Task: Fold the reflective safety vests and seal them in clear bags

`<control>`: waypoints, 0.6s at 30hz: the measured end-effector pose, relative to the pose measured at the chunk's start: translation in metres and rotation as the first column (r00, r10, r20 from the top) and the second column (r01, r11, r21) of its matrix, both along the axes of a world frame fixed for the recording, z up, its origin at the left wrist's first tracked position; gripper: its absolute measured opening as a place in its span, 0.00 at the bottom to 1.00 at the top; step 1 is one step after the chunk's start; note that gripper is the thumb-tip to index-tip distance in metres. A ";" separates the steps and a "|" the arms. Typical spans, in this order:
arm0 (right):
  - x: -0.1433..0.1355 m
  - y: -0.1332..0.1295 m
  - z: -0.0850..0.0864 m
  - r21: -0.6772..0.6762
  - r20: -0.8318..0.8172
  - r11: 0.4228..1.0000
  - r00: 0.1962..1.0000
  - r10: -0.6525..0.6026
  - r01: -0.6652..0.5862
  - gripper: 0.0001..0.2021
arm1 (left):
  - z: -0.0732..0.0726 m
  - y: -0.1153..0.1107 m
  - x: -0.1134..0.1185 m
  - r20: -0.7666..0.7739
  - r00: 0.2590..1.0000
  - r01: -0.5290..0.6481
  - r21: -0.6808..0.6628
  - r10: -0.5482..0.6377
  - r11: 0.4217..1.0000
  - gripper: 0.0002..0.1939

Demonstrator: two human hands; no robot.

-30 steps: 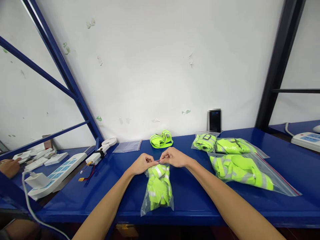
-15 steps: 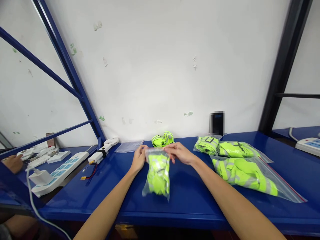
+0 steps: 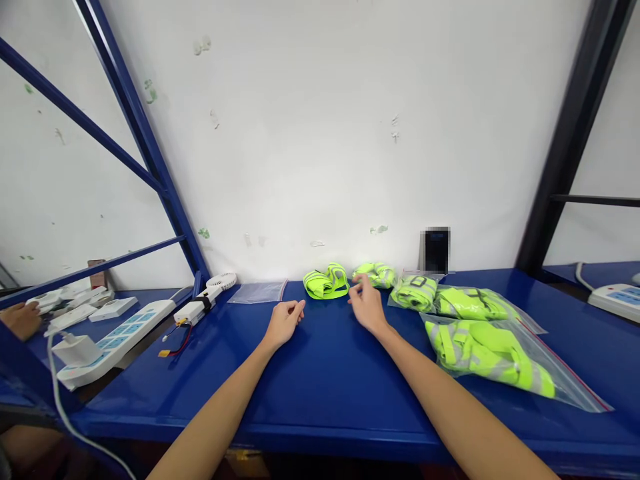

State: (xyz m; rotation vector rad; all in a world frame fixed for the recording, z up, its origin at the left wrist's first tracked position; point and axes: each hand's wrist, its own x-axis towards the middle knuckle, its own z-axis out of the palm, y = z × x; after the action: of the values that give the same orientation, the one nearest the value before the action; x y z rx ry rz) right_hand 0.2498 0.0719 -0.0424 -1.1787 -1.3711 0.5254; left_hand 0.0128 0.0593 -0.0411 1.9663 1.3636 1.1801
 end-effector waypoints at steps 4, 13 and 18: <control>-0.019 0.007 -0.004 0.107 0.501 0.992 0.866 0.003 -0.066 0.10 | -0.003 0.002 0.000 -0.012 0.999 0.052 0.018 -0.052 0.998 0.20; -0.078 0.057 0.004 -0.180 0.545 0.955 0.832 -0.102 0.235 0.28 | -0.008 0.006 -0.001 0.042 0.999 0.012 0.062 -0.015 0.998 0.08; -0.087 0.060 0.008 -0.284 0.579 0.924 0.814 -0.046 0.255 0.29 | 0.003 0.000 -0.004 0.031 0.965 0.255 0.119 -0.260 0.960 0.05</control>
State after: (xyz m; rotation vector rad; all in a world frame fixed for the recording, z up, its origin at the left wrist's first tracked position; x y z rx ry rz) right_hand 0.1628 0.1317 -0.0343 -1.8305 -1.7026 0.3151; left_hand 0.0091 0.0594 -0.0382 2.1060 0.9992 1.1920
